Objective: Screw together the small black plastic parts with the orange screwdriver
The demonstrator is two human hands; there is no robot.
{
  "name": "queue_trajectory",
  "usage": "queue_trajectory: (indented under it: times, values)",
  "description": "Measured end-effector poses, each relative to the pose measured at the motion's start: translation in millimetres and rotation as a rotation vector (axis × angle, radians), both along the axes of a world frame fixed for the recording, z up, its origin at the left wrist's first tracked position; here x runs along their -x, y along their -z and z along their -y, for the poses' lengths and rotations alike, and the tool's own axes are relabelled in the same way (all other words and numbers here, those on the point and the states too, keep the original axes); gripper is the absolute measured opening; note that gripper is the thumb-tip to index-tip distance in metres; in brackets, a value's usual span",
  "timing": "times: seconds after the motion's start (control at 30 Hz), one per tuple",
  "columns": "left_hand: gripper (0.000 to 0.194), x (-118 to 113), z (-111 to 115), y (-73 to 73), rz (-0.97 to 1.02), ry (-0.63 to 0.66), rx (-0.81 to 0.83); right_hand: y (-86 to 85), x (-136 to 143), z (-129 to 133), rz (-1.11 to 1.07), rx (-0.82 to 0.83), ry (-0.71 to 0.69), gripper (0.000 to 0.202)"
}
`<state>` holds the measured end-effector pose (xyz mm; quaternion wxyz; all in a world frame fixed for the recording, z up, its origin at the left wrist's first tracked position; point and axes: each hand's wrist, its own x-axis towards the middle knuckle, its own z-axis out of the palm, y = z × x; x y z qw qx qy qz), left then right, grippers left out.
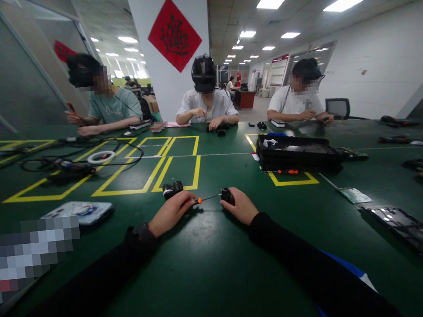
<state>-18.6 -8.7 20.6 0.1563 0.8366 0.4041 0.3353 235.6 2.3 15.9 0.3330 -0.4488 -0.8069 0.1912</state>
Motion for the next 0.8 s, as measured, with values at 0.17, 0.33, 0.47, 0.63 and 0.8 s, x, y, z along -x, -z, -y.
queue_trajectory:
  times: [0.17,0.33,0.47,0.63,0.8]
  values:
    - [0.024,-1.4,1.4,-0.9,-0.050,0.022,0.001,1.2,-0.4,-1.1,0.005,0.003,-0.006,0.034]
    - [0.024,-1.5,1.3,-0.6,-0.101,0.033,-0.026,1.9,-0.1,-1.3,0.012,-0.007,-0.008,0.033]
    - [0.025,-1.7,2.2,-0.9,-0.133,0.035,-0.038,1.3,0.3,-0.6,0.018,-0.010,-0.001,0.033]
    - [0.036,-1.4,2.3,2.3,-0.094,-0.007,-0.025,0.3,0.6,-0.2,0.019,0.000,-0.005,0.033]
    - [0.026,-0.9,0.8,5.7,-0.077,-0.038,-0.007,0.4,0.6,-0.1,0.027,-0.006,-0.005,0.033]
